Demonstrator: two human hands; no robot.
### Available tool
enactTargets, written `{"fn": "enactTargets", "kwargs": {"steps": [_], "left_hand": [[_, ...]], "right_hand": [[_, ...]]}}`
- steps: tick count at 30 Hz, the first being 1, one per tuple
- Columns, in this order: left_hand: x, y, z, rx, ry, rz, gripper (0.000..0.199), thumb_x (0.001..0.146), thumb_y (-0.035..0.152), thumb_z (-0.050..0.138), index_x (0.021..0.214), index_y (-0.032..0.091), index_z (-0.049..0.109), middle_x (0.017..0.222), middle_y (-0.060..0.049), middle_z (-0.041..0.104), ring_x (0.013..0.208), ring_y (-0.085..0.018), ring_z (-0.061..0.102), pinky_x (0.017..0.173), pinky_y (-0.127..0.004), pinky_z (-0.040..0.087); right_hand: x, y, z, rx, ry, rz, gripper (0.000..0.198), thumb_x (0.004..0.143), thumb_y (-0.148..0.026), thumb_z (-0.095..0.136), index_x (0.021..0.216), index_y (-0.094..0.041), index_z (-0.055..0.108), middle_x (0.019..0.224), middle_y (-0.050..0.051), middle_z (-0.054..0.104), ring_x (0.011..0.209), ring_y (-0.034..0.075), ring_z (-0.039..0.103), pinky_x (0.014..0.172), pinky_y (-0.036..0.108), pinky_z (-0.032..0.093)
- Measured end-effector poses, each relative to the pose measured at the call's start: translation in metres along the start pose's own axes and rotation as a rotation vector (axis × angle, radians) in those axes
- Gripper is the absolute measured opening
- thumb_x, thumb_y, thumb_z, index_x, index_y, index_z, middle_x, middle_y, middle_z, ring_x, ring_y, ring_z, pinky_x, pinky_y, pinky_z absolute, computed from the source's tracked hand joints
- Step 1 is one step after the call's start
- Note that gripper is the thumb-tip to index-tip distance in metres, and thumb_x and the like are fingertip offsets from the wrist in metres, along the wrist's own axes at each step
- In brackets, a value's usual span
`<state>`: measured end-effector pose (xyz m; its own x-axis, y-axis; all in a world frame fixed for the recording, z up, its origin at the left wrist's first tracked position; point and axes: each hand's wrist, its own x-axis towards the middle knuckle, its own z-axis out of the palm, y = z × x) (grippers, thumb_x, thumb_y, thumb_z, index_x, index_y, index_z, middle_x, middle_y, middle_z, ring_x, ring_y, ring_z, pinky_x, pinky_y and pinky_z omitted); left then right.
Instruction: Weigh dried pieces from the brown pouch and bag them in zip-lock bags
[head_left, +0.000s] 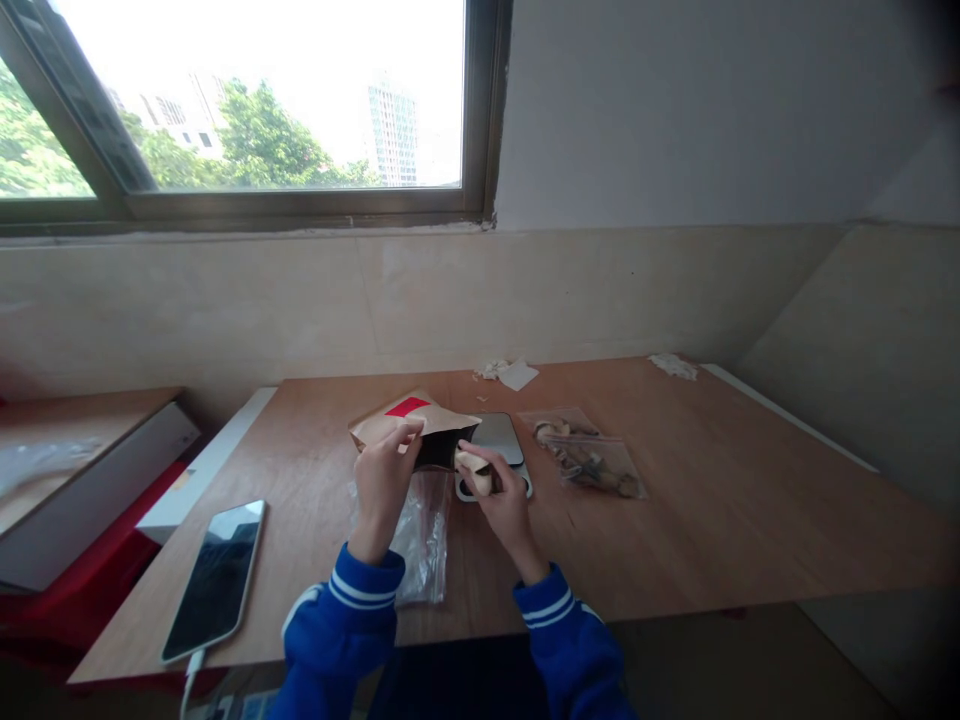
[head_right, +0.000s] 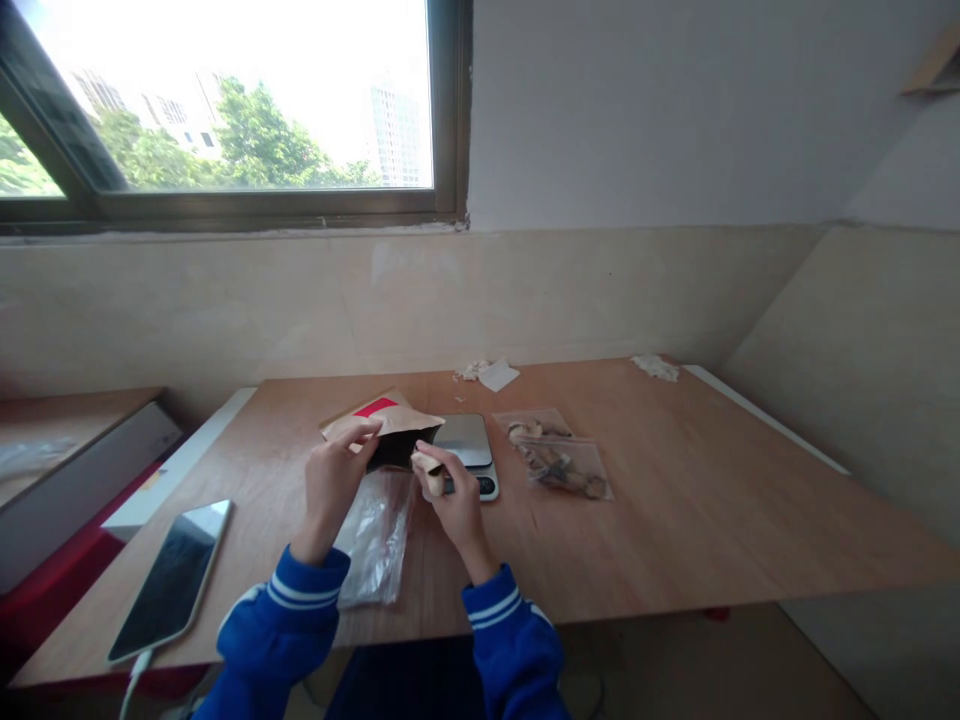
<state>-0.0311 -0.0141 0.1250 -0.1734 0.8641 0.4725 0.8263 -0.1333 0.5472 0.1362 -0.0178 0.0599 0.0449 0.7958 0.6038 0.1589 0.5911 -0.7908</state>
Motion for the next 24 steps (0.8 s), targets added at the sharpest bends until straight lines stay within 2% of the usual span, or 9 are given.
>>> {"fn": "enactTargets", "kwargs": {"steps": [3, 6, 12, 17, 21, 24], "left_hand": [[0.003, -0.007, 0.000, -0.013, 0.055, -0.014, 0.019, 0.086, 0.029, 0.059, 0.099, 0.029, 0.074, 0.090, 0.000, 0.076, 0.071, -0.015, 0.069, 0.065, -0.023, 0.044], [0.000, -0.017, 0.003, -0.062, 0.113, -0.047, 0.019, 0.085, 0.032, 0.060, 0.099, 0.029, 0.074, 0.084, 0.001, 0.076, 0.068, -0.014, 0.068, 0.063, -0.022, 0.045], [-0.009, -0.024, 0.006, -0.086, 0.143, -0.058, 0.020, 0.084, 0.029, 0.062, 0.100, 0.029, 0.074, 0.086, 0.001, 0.076, 0.065, -0.013, 0.068, 0.062, -0.021, 0.044], [-0.009, -0.025, 0.002, -0.095, 0.120, -0.078, 0.020, 0.083, 0.030, 0.062, 0.100, 0.029, 0.074, 0.080, 0.001, 0.076, 0.065, -0.013, 0.068, 0.062, -0.021, 0.044], [-0.005, -0.026, 0.000, -0.084, 0.118, -0.082, 0.021, 0.082, 0.031, 0.063, 0.100, 0.029, 0.074, 0.072, 0.001, 0.074, 0.064, -0.014, 0.068, 0.062, -0.021, 0.044], [-0.003, -0.025, 0.000, -0.086, 0.115, -0.066, 0.021, 0.082, 0.031, 0.063, 0.100, 0.031, 0.074, 0.076, 0.002, 0.075, 0.064, -0.013, 0.068, 0.063, -0.022, 0.044]], "right_hand": [[0.002, 0.005, -0.007, 0.164, 0.231, 0.134, 0.029, 0.083, -0.031, 0.066, 0.108, -0.019, 0.062, 0.113, 0.011, 0.070, 0.102, 0.023, 0.066, 0.091, 0.040, 0.053], [0.016, 0.027, -0.017, 0.202, 0.320, 0.217, 0.034, 0.079, -0.036, 0.067, 0.107, -0.017, 0.061, 0.109, 0.013, 0.070, 0.100, 0.025, 0.067, 0.089, 0.042, 0.053], [0.063, 0.090, -0.031, -0.019, 0.139, 0.244, 0.038, 0.072, -0.040, 0.069, 0.101, -0.016, 0.064, 0.104, 0.012, 0.071, 0.097, 0.024, 0.065, 0.089, 0.041, 0.050], [0.081, 0.103, -0.033, -0.217, -0.052, 0.262, 0.033, 0.074, -0.041, 0.068, 0.099, -0.019, 0.065, 0.099, 0.007, 0.072, 0.091, 0.022, 0.065, 0.085, 0.039, 0.050], [0.071, 0.105, -0.044, -0.313, 0.009, 0.211, 0.036, 0.081, -0.047, 0.061, 0.099, -0.017, 0.065, 0.098, 0.010, 0.070, 0.093, 0.022, 0.064, 0.085, 0.036, 0.049], [0.058, 0.105, -0.053, -0.432, 0.049, 0.130, 0.037, 0.084, -0.051, 0.057, 0.099, -0.017, 0.066, 0.102, 0.010, 0.068, 0.099, 0.023, 0.061, 0.090, 0.037, 0.046]]}}
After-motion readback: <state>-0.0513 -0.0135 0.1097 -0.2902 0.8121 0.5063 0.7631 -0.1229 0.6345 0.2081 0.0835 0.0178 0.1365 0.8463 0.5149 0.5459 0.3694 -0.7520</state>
